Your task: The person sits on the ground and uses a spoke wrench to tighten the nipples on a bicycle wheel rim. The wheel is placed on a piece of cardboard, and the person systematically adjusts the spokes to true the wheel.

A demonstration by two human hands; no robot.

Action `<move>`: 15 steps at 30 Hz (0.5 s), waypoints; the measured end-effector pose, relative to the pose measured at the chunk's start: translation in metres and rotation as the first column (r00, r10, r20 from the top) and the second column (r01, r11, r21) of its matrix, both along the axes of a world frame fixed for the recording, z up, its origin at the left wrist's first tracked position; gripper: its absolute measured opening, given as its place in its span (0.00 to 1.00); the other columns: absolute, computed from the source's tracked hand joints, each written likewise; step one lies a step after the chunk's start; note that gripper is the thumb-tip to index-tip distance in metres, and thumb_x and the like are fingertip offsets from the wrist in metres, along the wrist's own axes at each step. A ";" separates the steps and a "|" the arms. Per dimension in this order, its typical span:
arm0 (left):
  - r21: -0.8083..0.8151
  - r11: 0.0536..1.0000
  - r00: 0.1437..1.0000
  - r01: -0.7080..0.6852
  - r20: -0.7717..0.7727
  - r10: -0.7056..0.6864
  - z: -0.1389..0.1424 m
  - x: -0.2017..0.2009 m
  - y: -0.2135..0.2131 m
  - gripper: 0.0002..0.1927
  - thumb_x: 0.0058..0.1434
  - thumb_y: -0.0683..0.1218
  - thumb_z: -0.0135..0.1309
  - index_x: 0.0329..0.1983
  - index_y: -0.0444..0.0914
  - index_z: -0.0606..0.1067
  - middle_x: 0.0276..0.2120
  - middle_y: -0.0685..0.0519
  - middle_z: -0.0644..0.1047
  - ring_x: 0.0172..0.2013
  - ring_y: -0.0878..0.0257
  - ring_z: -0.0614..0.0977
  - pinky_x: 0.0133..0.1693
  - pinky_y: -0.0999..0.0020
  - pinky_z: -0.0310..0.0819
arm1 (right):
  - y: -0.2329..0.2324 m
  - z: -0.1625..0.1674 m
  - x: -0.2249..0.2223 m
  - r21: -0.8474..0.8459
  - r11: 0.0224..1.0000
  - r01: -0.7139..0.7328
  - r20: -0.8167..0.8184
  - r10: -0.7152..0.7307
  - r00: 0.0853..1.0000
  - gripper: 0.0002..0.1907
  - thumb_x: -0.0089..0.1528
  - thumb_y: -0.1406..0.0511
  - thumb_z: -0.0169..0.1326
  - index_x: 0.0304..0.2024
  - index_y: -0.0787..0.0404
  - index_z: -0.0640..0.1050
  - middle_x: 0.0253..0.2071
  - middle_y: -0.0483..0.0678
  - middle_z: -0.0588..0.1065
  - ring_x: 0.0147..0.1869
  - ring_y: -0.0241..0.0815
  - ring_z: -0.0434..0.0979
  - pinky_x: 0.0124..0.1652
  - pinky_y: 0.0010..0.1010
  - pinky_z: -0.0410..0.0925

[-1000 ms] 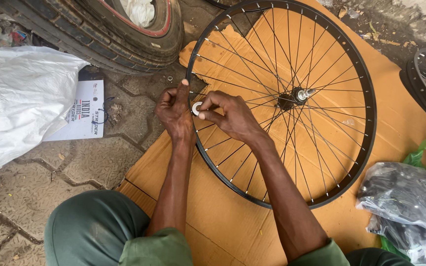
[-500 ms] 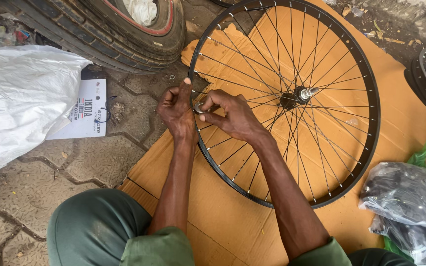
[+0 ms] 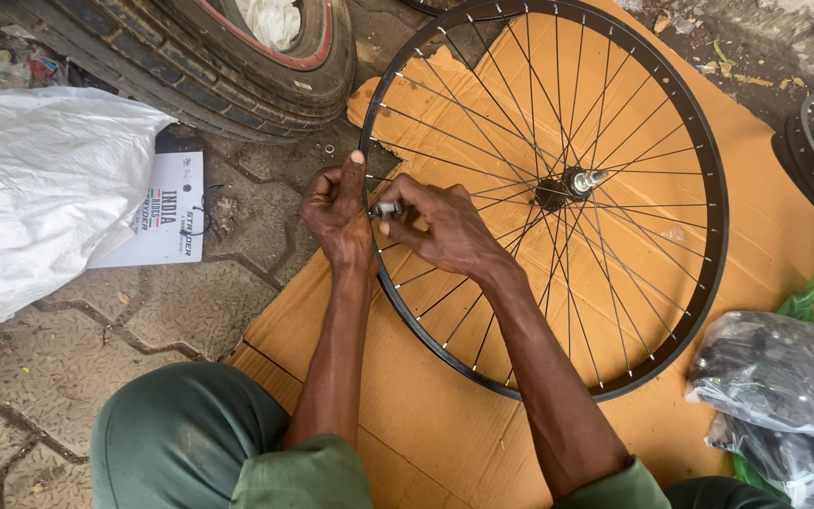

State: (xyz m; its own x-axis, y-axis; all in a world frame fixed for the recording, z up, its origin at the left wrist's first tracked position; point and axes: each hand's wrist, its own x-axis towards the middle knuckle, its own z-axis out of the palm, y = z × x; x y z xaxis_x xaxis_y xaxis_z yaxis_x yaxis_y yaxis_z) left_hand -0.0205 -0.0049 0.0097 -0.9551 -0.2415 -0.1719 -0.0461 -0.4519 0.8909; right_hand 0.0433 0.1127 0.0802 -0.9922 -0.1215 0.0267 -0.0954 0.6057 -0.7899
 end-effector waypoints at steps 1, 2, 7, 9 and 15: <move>0.004 1.000 1.000 0.004 0.001 -0.004 0.000 0.001 0.000 0.16 0.61 0.48 0.66 0.22 0.39 0.74 0.20 0.61 0.68 0.24 0.71 0.63 0.28 0.70 0.56 | 0.001 -0.002 0.003 0.055 0.998 -0.008 -0.110 0.014 0.994 0.11 0.58 0.63 0.64 0.36 0.55 0.74 0.37 0.43 0.79 0.39 0.40 0.80 0.40 0.38 0.67; 0.009 1.000 1.000 0.006 0.002 -0.006 0.000 0.001 0.000 0.17 0.61 0.48 0.66 0.22 0.39 0.74 0.20 0.61 0.68 0.24 0.71 0.63 0.28 0.70 0.56 | 0.000 -0.004 0.007 0.112 0.994 -0.012 -0.217 0.037 0.976 0.12 0.57 0.64 0.66 0.33 0.56 0.74 0.40 0.43 0.78 0.41 0.41 0.79 0.41 0.40 0.63; -0.074 0.995 0.997 0.062 0.053 -0.058 0.004 -0.001 -0.001 0.12 0.61 0.49 0.64 0.28 0.39 0.77 0.22 0.59 0.72 0.24 0.70 0.67 0.27 0.69 0.59 | -0.009 -0.019 0.000 0.355 0.925 0.137 -0.350 -0.005 0.937 0.10 0.56 0.68 0.66 0.33 0.56 0.76 0.42 0.44 0.70 0.42 0.42 0.73 0.42 0.40 0.58; -0.087 0.990 0.987 0.110 0.123 -0.099 0.007 -0.003 -0.002 0.07 0.58 0.49 0.61 0.37 0.42 0.82 0.24 0.58 0.78 0.23 0.69 0.74 0.25 0.69 0.65 | -0.010 -0.020 -0.011 0.355 0.915 0.191 -0.416 -0.028 0.909 0.10 0.60 0.68 0.65 0.33 0.56 0.75 0.40 0.46 0.67 0.44 0.44 0.73 0.42 0.41 0.60; -0.091 0.978 0.980 0.187 0.091 -0.178 0.010 -0.002 -0.001 0.13 0.66 0.52 0.58 0.41 0.38 0.81 0.32 0.54 0.81 0.30 0.70 0.76 0.33 0.72 0.70 | -0.003 -0.002 -0.020 0.284 0.893 0.349 -0.525 -0.160 0.836 0.14 0.58 0.72 0.62 0.45 0.61 0.76 0.46 0.49 0.70 0.52 0.55 0.70 0.49 0.48 0.64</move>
